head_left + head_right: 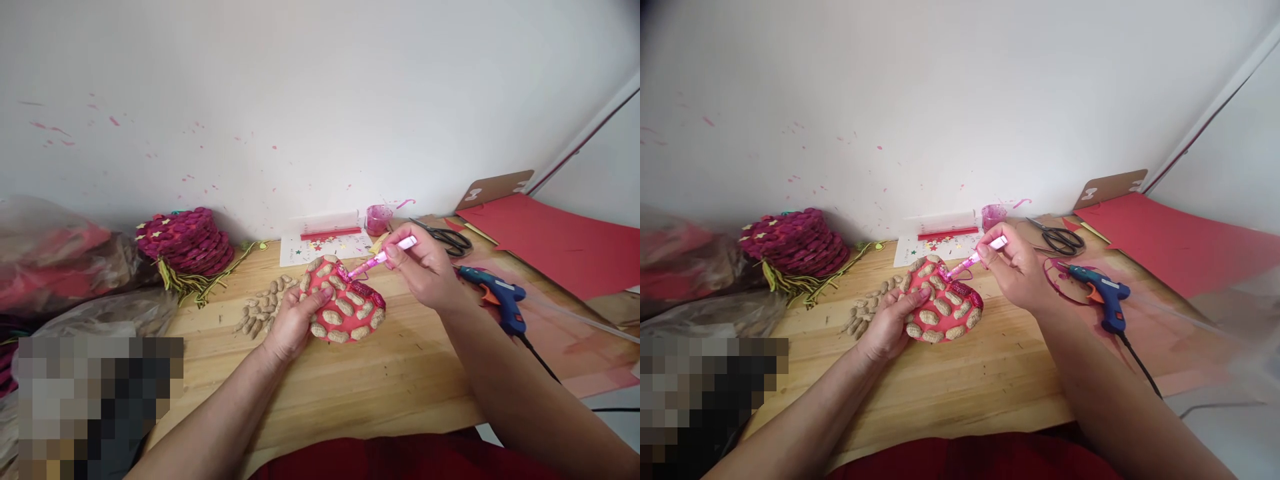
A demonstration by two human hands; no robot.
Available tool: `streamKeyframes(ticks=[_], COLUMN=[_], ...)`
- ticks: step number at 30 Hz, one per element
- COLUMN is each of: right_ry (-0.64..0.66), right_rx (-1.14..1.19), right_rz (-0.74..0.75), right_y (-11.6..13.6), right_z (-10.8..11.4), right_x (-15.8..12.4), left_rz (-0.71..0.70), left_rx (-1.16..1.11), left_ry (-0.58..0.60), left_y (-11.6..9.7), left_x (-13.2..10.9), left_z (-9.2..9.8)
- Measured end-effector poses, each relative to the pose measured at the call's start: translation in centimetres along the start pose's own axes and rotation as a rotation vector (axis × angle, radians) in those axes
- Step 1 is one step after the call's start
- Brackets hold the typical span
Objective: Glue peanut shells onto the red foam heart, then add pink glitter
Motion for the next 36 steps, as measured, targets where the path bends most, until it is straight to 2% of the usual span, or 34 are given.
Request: streamKeyframes(ticks=[3, 7, 12, 17, 20, 23, 25, 30, 36], right_ry=[0.027, -0.041, 0.053, -0.018, 0.023, -0.019, -0.032, 0.037, 0.008], right_rx=[-0.035, 0.038, 0.051, 0.059, -0.026, -0.129, -0.119, -0.181, -0.234], right_rz=[0.003, 0.015, -0.015, 0.002, 0.006, 0.010, 0.015, 0.064, 0.081], right_y=[-0.1, -0.5, -0.8, -0.7, -0.5, -0.2, -0.2, 0.2, 0.7], right_z=[0.0, 0.4, 0.3, 0.5, 0.2, 0.3, 0.3, -0.1, -0.3], right_x=[0.0, 0.0, 0.2, 0.1, 0.0, -0.1, -0.2, -0.3, -0.4], left_rz=[0.000, -0.014, -0.025, -0.028, -0.030, -0.033, -0.034, -0.030, -0.029], left_rx=[-0.001, -0.011, -0.030, -0.032, -0.030, -0.024, -0.028, -0.011, 0.030], left_ry=[0.003, 0.003, 0.016, 0.027, 0.032, 0.036, 0.045, 0.063, 0.071], left_y=[0.0, 0.0, 0.1, 0.3, 0.3, 0.3, 0.4, 0.5, 0.6], left_x=[0.0, 0.2, 0.3, 0.4, 0.4, 0.5, 0.5, 0.6, 0.7], left_z=[0.0, 0.2, 0.4, 0.5, 0.5, 0.6, 0.6, 0.8, 1.0])
Point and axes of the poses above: each hand's wrist, its own x-axis towards the middle knuckle, its own z-axis out of the back of the hand, y = z × x, the point moved 4 cm from there along x, towards the middle knuckle, and after that the axes turned 11 degrees about y, right-handed, at the moved point
